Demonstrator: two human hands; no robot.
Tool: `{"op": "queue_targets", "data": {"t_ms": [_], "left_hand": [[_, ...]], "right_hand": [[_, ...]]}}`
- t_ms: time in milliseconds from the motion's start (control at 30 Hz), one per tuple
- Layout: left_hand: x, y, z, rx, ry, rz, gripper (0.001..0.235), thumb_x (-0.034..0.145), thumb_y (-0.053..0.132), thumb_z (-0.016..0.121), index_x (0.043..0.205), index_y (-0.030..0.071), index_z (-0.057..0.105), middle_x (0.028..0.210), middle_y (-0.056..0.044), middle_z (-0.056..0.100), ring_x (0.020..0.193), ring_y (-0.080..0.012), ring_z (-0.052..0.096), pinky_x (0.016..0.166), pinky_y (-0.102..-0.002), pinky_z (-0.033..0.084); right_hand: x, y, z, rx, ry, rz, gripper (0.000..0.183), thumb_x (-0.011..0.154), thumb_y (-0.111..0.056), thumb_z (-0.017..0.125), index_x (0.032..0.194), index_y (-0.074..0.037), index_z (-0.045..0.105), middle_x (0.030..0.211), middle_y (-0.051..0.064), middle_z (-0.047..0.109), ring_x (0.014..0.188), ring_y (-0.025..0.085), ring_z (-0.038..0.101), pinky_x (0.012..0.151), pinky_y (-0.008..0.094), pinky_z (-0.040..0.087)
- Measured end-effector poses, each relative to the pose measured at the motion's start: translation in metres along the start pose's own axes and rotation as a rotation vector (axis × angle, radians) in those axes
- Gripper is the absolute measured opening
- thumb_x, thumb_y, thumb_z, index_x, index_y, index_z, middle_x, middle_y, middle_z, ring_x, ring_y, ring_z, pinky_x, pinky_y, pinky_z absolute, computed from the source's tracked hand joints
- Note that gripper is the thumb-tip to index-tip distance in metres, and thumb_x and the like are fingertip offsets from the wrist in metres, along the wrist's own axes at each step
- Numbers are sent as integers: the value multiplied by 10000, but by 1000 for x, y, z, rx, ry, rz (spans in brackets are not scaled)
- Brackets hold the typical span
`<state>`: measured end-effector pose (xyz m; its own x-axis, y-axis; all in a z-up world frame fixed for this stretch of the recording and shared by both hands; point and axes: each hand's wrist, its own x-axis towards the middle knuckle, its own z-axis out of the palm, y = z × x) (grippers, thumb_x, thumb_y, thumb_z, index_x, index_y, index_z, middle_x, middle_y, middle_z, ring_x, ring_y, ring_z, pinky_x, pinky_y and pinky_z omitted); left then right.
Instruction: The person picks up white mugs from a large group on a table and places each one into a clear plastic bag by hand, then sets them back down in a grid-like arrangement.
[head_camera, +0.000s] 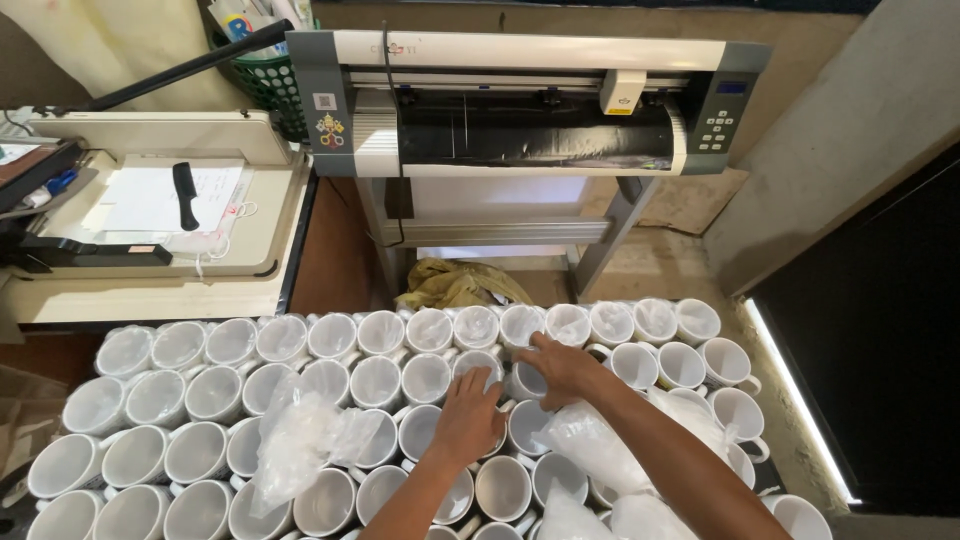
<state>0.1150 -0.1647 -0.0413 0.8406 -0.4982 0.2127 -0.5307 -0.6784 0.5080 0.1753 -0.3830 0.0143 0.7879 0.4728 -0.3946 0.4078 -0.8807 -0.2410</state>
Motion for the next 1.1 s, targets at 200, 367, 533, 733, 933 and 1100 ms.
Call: {"op": "queue_targets", "data": {"t_ms": [200,367,533,733,933,1100], "left_hand": [[5,1,2,-4,6,16,399,805,157,769,1139,-31,657,1356,-246,513,1312,-415,430,1112,-523,315],[19,3,-1,-20,-7,64,423,791,76,727,1204,6,665,1346,-214,533,1316,-393,447,1105,-501,338],[40,2,15,138,-48,174,433,732,14,688,1161,70,715,1373,-210,528,1340,-383,432,1130,-514,304],[51,-7,33,447,-163,218,178,865,144,651,986,91,770,1442,-184,510,1403,-345,393,1189,-537,248],[49,-4,24,504,-197,260,236,872,159,628,1056,103,766,1473,-162,502,1422,-346,370,1176,-537,248],[48,-14,38,493,-187,270,264,904,162,613,1120,98,751,1503,-152,495,1437,-343,364,1199,-548,223]], "right_hand": [[-3,-1,-1,99,23,-60,940,614,-177,898,1437,-213,443,1366,109,434,1232,347,537,964,446,506],[-13,36,8,275,291,91,482,780,-81,651,1257,-134,618,1266,98,640,1123,321,657,890,437,549],[-11,79,38,409,265,347,269,895,-116,566,1077,-98,762,1074,148,760,992,337,712,884,432,547],[0,80,64,479,202,115,290,856,-106,595,1098,-53,745,1138,161,736,1053,323,697,947,417,525],[-1,61,47,466,122,112,288,873,-101,595,1124,-21,714,1154,167,722,1081,323,690,963,412,522],[5,67,51,530,99,127,338,852,-120,634,1173,-19,661,1164,169,720,1082,315,703,958,407,537]]}}
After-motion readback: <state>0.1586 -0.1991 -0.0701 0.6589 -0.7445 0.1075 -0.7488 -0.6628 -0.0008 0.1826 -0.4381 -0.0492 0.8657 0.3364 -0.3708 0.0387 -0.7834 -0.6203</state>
